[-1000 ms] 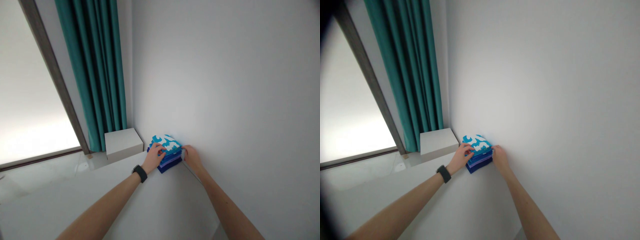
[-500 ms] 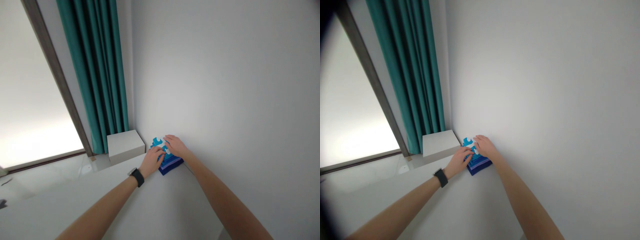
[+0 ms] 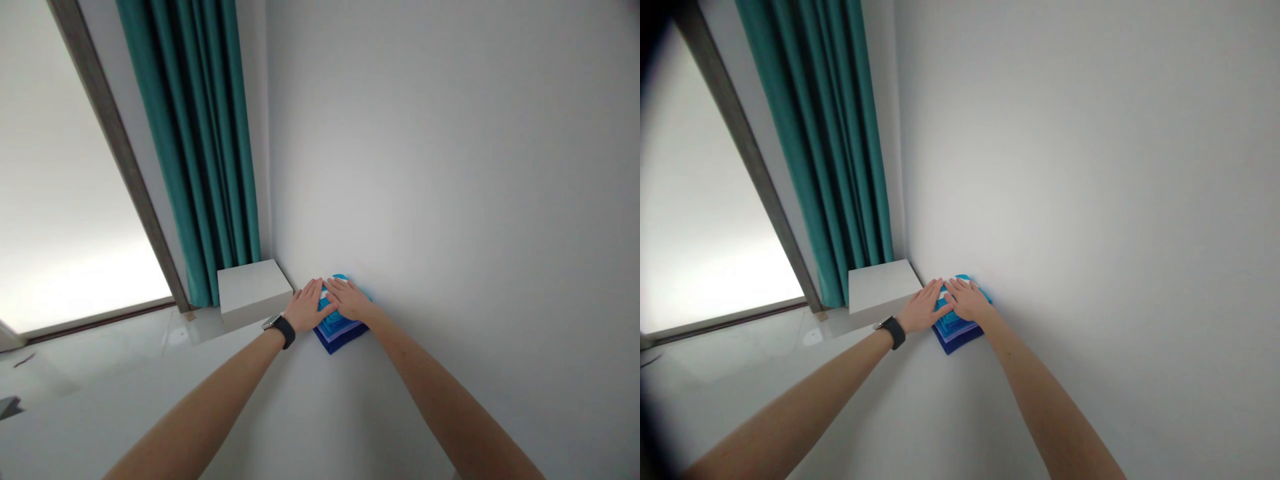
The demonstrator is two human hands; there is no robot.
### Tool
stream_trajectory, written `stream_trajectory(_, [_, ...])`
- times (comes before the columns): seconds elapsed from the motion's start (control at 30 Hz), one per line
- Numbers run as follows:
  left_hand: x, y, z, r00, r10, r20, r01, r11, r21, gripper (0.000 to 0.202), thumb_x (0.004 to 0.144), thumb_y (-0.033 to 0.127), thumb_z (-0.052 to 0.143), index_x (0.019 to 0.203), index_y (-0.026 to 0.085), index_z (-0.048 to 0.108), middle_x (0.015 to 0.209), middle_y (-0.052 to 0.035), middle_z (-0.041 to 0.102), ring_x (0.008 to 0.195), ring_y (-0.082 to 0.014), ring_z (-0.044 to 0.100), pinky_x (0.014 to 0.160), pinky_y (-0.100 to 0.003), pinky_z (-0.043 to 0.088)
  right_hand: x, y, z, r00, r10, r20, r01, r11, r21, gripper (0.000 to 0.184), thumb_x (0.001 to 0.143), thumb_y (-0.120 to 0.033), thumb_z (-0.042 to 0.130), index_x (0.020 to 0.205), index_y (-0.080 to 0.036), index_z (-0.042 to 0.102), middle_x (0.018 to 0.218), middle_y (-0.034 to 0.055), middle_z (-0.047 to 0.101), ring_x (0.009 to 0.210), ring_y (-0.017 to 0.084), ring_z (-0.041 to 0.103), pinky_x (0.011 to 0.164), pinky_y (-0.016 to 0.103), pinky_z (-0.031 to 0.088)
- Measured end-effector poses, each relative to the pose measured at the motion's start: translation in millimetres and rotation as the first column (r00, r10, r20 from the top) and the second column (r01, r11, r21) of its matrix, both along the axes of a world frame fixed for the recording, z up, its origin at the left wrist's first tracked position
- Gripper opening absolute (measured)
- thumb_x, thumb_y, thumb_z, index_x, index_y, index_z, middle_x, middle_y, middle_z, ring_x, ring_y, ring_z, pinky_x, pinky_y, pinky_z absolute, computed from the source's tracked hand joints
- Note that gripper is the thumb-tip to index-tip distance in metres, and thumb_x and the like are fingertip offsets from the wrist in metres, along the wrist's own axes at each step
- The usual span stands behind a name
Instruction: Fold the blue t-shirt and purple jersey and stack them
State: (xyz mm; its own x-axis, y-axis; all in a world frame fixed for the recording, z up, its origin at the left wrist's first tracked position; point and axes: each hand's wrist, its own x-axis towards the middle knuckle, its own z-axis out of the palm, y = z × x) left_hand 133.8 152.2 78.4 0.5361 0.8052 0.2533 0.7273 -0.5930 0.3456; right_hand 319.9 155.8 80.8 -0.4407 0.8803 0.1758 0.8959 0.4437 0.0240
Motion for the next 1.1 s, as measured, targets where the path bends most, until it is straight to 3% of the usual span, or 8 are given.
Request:
stream_trajectory(0.1, [0.2,-0.8,-0.1,1.000,0.008,-0.028,-0.010,0.997,-0.072,0.079,0.091,0.064,0.036,0.150,0.014,0.021,0.158,-0.0162,0.021,0.147,-0.0277,0.015,0.115,-0.051,0.021,6.1,2.8,-7.0,1.000,0.008,-0.007,-0.008,1.000,0.016,0.052,0.100,-0.032,0.022,0.146,-0.014,0.039,0.152,0.0113,0.038,0.142,0.024,0.029,0.115,0.047,0.024])
stream_trajectory(0.3, [-1.4,1.1,3.4,0.994,0.006,-0.106,-0.026,0.981,-0.194,0.089,0.084,0.075,0.036,0.152,0.019,0.021,0.160,-0.0142,0.011,0.146,-0.0348,0.013,0.114,-0.057,0.017,17.1,7.5,-20.2,0.997,-0.063,-0.055,0.065,0.997,0.038,0.056,0.100,-0.038,0.026,0.145,-0.007,0.038,0.151,0.0177,0.037,0.142,0.025,0.029,0.114,0.045,0.028])
stream_trajectory(0.5, [-0.2,-2.4,4.1,0.991,0.033,-0.132,-0.046,0.994,-0.098,0.087,0.083,0.075,0.035,0.149,0.019,0.029,0.158,-0.0147,0.021,0.146,-0.0371,0.008,0.112,-0.063,0.008,16.4,7.2,-23.4,0.994,-0.072,-0.078,0.076,0.996,0.041,0.055,0.100,-0.036,0.027,0.145,-0.006,0.038,0.151,0.0196,0.036,0.142,0.026,0.029,0.114,0.047,0.029])
stream_trajectory(0.63, [-1.3,-1.8,3.7,0.987,-0.018,-0.157,0.011,0.999,-0.047,0.085,0.087,0.071,0.033,0.149,0.013,0.029,0.157,-0.0179,0.022,0.147,-0.0297,0.012,0.116,-0.055,0.007,16.9,5.1,-24.8,0.993,-0.070,-0.098,0.073,0.997,0.028,0.055,0.100,-0.033,0.025,0.145,-0.003,0.037,0.151,0.0209,0.034,0.143,0.026,0.026,0.115,0.048,0.027])
stream_trajectory(0.77, [-2.8,0.1,0.8,0.987,-0.019,-0.158,0.009,0.998,-0.059,0.086,0.087,0.071,0.033,0.150,0.013,0.026,0.158,-0.0171,0.019,0.147,-0.0296,0.013,0.117,-0.053,0.009,16.7,2.7,-25.9,0.987,-0.084,-0.135,0.085,0.996,0.004,0.055,0.100,-0.032,0.023,0.145,-0.004,0.036,0.153,0.0181,0.031,0.144,0.026,0.024,0.116,0.048,0.024])
stream_trajectory(0.87, [-3.9,1.7,-1.1,0.988,-0.011,-0.152,-0.001,0.997,-0.078,0.086,0.086,0.072,0.033,0.151,0.015,0.025,0.159,-0.0154,0.016,0.147,-0.0298,0.010,0.116,-0.054,0.010,20.5,5.7,-19.1,0.980,-0.101,-0.170,0.097,0.995,-0.032,0.054,0.101,-0.034,0.019,0.143,-0.009,0.041,0.151,0.0126,0.037,0.142,0.021,0.030,0.116,0.042,0.027])
stream_trajectory(0.97, [-4.7,2.7,-1.0,0.990,-0.022,-0.138,0.010,0.996,-0.090,0.084,0.087,0.072,0.032,0.151,0.018,0.025,0.159,-0.0139,0.017,0.147,-0.0295,0.010,0.116,-0.055,0.010,30.4,15.2,-1.3,0.969,-0.133,-0.209,0.122,0.990,-0.064,0.058,0.102,-0.036,0.007,0.143,-0.017,0.043,0.146,0.0069,0.047,0.135,0.015,0.042,0.111,0.034,0.036])
stream_trajectory(1.1, [-0.9,-2.1,-0.6,0.999,0.000,-0.043,-0.003,0.998,-0.055,0.068,0.094,0.064,0.026,0.148,0.023,0.032,0.159,-0.0107,0.022,0.147,-0.0273,0.012,0.116,-0.054,0.013,36.6,30.6,25.0,0.963,-0.153,-0.223,0.143,0.988,-0.061,0.057,0.102,-0.037,0.009,0.143,-0.017,0.044,0.143,0.0080,0.051,0.132,0.016,0.046,0.110,0.035,0.036])
